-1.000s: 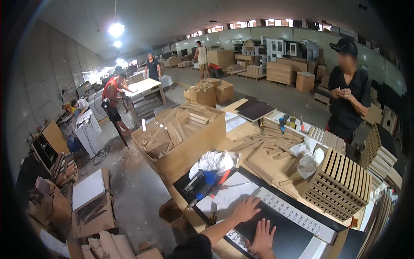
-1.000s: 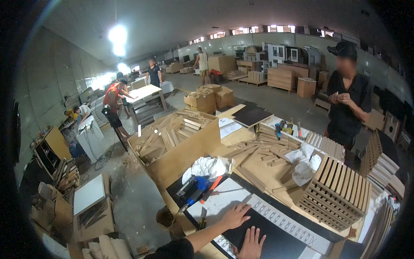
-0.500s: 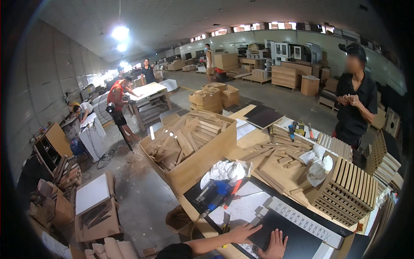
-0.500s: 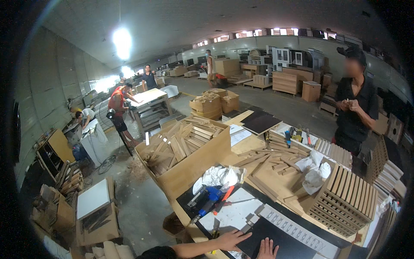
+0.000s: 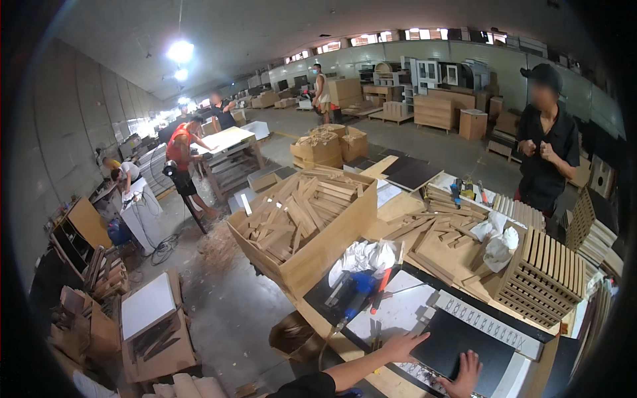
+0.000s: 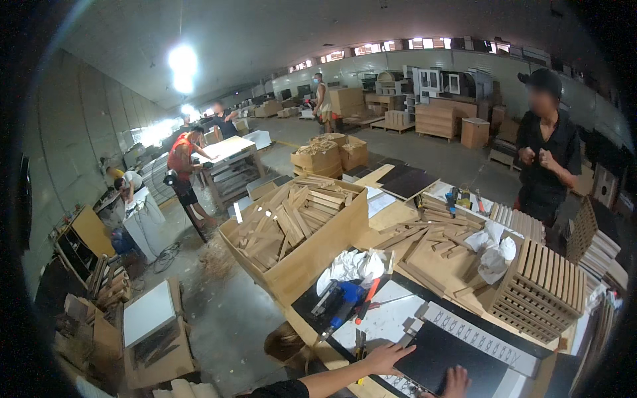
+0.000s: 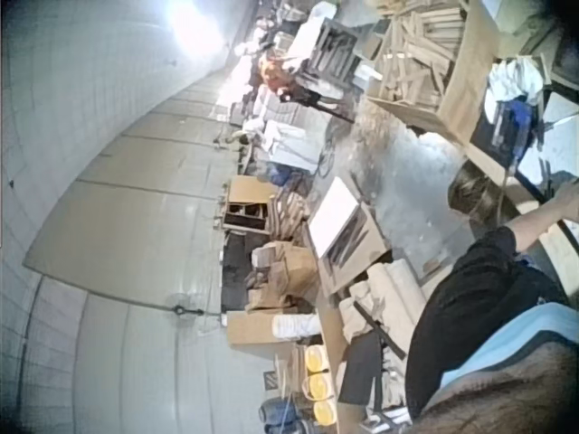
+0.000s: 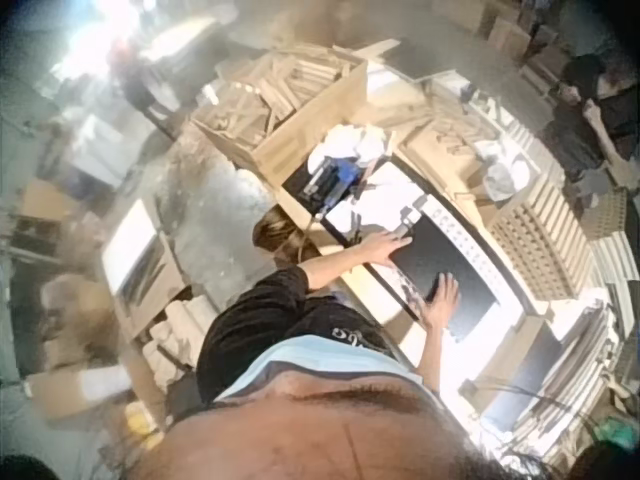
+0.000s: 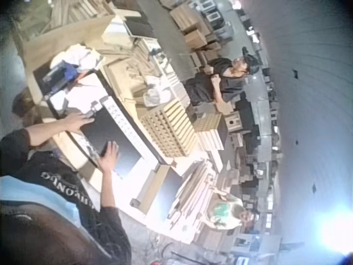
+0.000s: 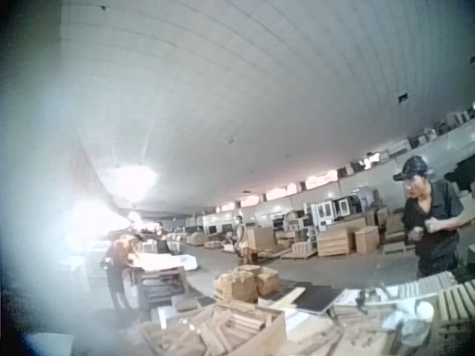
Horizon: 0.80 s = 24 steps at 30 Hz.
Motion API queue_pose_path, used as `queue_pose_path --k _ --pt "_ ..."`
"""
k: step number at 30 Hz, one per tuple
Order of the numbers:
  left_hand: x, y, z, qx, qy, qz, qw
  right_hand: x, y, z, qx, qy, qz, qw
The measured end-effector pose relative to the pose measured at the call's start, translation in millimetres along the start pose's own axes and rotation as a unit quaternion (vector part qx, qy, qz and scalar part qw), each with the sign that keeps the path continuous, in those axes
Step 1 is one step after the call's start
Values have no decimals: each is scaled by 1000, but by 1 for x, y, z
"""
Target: The person assembles wooden slatted panels by positioning a black side board on a jig, using a pneumatic stapler to secure it, then hammering wooden slats into the slots, and finally wiping the completed slatted panel with a white cloth.
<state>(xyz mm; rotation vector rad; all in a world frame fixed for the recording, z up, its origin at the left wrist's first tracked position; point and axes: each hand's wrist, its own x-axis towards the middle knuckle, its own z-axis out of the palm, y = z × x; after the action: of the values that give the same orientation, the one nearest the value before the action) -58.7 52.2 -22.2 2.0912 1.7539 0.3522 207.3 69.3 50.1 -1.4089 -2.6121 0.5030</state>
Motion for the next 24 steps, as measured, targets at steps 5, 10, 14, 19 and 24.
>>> queue_pose_path --k 5,10,14,19,24 --pt "2 5 -10 -42 -25 -56 997 -68 128 32 75 178 179 965" --pt "-1 3 -3 -36 -2 -50 998 -79 130 3 31 134 205 969" --pt "0 4 -6 -51 -17 -63 997 -71 127 2 263 104 337 898" --pt "-5 8 -11 -13 -37 -90 995 -66 135 1 215 94 345 909" --pt "4 12 0 11 40 -53 998 -90 191 61 306 228 324 866"
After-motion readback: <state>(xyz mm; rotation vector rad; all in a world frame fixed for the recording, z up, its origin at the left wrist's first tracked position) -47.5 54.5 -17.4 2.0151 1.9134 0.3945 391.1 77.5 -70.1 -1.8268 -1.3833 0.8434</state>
